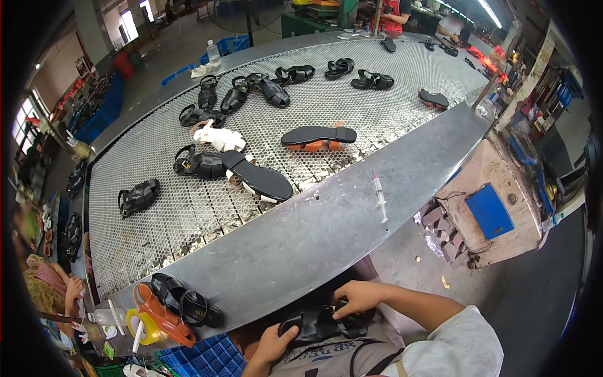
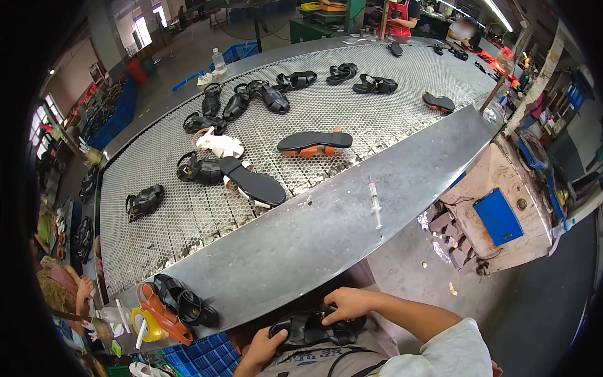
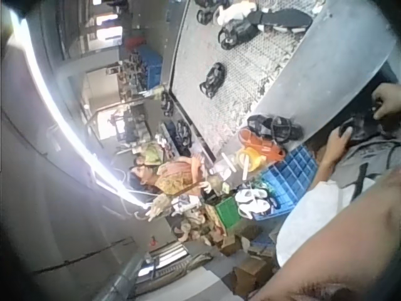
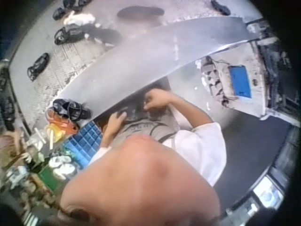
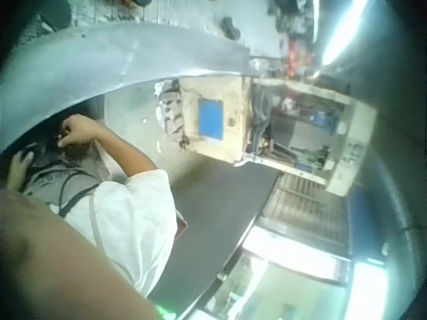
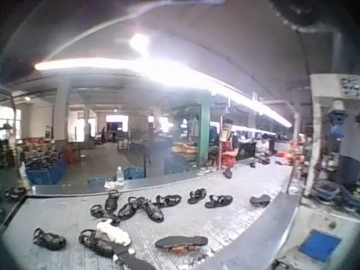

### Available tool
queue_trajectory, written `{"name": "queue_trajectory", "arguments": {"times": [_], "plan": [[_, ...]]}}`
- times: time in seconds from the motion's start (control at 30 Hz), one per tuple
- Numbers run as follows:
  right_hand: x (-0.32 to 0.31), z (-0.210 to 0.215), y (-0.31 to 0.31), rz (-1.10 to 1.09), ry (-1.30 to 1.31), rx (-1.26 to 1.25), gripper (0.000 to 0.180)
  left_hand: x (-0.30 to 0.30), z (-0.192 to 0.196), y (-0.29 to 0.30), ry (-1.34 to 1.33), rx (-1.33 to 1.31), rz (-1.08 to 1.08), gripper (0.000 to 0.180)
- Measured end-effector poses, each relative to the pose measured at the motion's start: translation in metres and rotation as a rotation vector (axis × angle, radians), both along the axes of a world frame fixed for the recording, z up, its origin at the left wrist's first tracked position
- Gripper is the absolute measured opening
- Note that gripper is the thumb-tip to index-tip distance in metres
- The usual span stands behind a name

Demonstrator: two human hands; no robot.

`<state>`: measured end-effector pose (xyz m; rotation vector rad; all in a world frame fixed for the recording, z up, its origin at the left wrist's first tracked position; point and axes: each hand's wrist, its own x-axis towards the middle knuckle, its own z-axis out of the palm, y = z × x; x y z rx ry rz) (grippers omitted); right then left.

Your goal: Assembling, inspecting, and organizing leather sandals on a factory conveyor belt.

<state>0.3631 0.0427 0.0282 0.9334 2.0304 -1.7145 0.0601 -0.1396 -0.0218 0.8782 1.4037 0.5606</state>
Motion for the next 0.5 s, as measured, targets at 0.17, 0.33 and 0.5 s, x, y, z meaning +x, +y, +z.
{"name": "queue_trajectory", "arguments": {"times": [0.17, 0.33, 0.5], "plan": [[0.006, -0.007, -0.007, -0.118, 0.079, 0.141, 0.063, 0.020, -0.023, 0.007, -0.246, 0.095, 0.460, 0.037], [0.000, 0.005, -0.006, -0.275, 0.043, 0.421, 0.060, 0.028, -0.052, 0.002, -0.204, 0.198, 0.455, 0.051], [-0.013, 0.012, 0.033, -0.096, -0.083, 0.494, 0.061, 0.030, -0.046, 0.026, -0.114, 0.297, 0.379, 0.048]]}}
